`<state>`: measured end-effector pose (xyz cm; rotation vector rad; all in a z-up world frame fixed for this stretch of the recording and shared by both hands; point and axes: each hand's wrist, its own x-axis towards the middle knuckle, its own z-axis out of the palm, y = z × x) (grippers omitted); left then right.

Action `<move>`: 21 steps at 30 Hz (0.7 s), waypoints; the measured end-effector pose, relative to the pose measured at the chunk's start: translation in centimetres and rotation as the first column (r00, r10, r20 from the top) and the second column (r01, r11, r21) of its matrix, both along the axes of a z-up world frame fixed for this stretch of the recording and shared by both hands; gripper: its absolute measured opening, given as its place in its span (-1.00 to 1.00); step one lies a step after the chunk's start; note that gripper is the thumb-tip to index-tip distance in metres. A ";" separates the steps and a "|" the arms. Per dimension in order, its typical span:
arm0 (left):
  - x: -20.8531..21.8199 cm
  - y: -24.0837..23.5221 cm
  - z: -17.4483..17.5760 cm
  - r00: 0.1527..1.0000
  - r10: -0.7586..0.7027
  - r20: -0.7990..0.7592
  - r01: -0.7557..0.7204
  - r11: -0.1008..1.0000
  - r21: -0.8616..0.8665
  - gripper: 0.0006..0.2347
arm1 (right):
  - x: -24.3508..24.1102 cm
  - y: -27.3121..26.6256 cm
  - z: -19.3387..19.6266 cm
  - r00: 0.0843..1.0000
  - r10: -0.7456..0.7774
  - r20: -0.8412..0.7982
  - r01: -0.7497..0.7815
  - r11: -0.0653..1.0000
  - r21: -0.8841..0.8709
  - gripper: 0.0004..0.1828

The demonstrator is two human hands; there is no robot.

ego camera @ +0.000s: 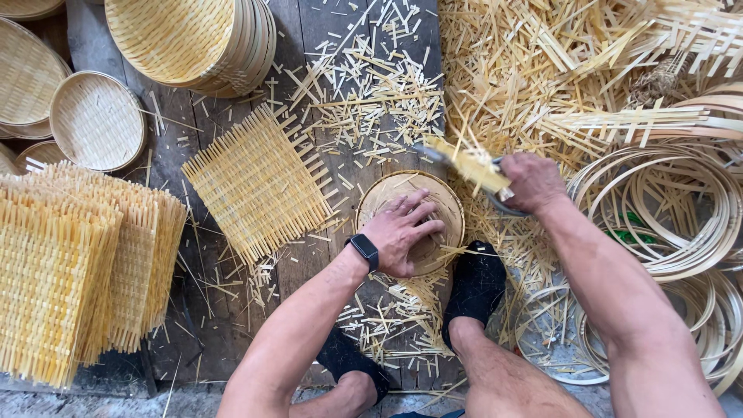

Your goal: The person sits on the floor and uses shears to trim the excess edges of a woven bamboo mat placed over a circular wooden mold. After trimming, the person removes the mold and stacks the finished basket with others nearby.

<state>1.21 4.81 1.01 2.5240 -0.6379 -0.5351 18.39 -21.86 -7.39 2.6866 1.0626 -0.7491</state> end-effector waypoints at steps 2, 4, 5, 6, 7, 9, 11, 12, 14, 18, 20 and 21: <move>-0.3 0.2 -0.6 0.999 0.026 0.027 -0.025 0.998 -0.051 -0.27 | 0.8 -0.1 0.8 0.948 -0.299 -0.106 0.301 0.954 -0.005 -0.49; -0.2 0.4 -1.5 0.965 0.233 -0.116 -0.255 0.938 -0.235 -0.26 | 1.7 0.0 0.9 0.696 -0.682 -0.226 0.703 0.711 0.017 -0.49; 0.0 0.6 -2.1 0.927 0.318 -0.199 -0.368 0.876 -0.311 -0.25 | 2.0 0.1 0.6 0.607 -0.760 -0.232 0.776 0.630 -0.031 -0.36; 0.3 0.8 -2.8 0.851 0.498 -0.168 -0.524 0.779 -0.345 -0.32 | 2.2 0.3 0.2 0.508 -0.830 -0.232 0.839 0.537 -0.083 -0.22; 1.0 1.2 -3.6 0.738 0.659 -0.145 -0.656 0.650 -0.384 -0.39 | 2.1 0.4 -0.4 0.401 -0.888 -0.227 0.890 0.436 -0.134 -0.07; 3.0 1.9 -5.5 0.506 0.848 -0.157 -0.861 0.508 -0.029 -0.52 | 0.7 0.4 -1.3 0.434 -0.861 -0.266 0.872 0.475 -0.118 0.07; 3.9 2.2 -6.7 0.399 0.879 -0.261 -0.894 0.436 0.100 -0.57 | -1.2 0.2 -1.2 0.532 -0.810 -0.247 0.830 0.557 -0.041 0.15; 4.4 2.3 -7.3 0.340 0.890 -0.305 -0.900 0.401 0.168 -0.58 | -2.8 0.4 -0.8 0.604 -0.772 -0.201 0.791 0.612 0.026 0.13; 5.3 2.1 -8.4 0.255 0.878 -0.405 -0.919 0.351 0.181 -0.57 | -4.9 1.1 -0.1 0.633 -0.678 -0.373 0.756 0.646 0.108 -0.09; 6.1 1.1 -10.3 0.303 0.905 -0.297 -0.934 0.344 0.094 -0.64 | -6.5 3.3 0.4 0.322 -0.516 -0.793 0.856 0.518 0.011 -0.55; 5.9 1.0 -10.7 0.351 0.886 -0.303 -0.920 0.387 0.067 -0.66 | -6.3 4.1 0.1 0.281 -0.583 -0.763 0.877 0.479 -0.043 -0.67; 5.6 0.7 -10.8 0.372 0.877 -0.304 -0.912 0.406 0.056 -0.66 | -6.2 4.1 -0.2 0.305 -0.573 -0.761 0.871 0.491 -0.021 -0.70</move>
